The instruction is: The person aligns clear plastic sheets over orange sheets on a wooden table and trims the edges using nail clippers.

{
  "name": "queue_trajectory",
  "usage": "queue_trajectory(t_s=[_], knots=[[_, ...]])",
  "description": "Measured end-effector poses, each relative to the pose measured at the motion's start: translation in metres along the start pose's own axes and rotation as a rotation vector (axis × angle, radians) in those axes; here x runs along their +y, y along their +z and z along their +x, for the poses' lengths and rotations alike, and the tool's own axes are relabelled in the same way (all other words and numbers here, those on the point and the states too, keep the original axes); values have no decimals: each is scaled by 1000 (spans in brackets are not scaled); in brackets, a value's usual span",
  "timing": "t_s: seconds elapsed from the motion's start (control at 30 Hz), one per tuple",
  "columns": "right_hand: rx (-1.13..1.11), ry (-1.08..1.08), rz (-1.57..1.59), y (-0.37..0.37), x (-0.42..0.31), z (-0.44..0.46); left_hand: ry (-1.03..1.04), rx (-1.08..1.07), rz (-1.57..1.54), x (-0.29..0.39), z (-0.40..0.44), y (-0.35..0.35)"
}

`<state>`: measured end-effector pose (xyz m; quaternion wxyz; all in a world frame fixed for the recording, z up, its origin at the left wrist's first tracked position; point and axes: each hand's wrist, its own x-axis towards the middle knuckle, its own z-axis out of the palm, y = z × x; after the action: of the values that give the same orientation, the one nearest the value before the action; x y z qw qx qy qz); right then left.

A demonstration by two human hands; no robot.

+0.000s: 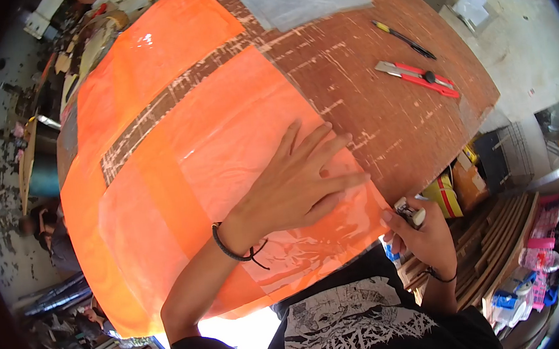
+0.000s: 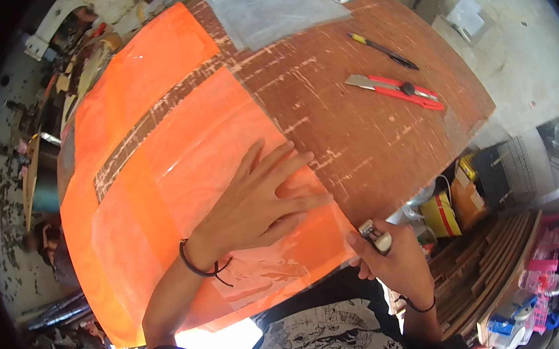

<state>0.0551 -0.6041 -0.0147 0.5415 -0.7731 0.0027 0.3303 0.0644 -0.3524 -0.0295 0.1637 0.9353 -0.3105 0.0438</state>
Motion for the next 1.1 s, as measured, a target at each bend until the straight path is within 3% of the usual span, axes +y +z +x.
queue_trajectory(t_s=[0.1,0.17,0.2,0.3,1.1], knots=[[-1,-33,43,2,5,0,-207,54,52,-23,-8,-3],[48,-15,75,3,8,1,-551,211,191,-41,-18,-12],[55,-2,94,4,6,0,-637,179,224,-50,-23,-15],[66,-1,89,5,4,2,-717,173,289,-63,-32,-14],[74,-113,211,7,21,8,-767,203,287,-61,-34,-11]])
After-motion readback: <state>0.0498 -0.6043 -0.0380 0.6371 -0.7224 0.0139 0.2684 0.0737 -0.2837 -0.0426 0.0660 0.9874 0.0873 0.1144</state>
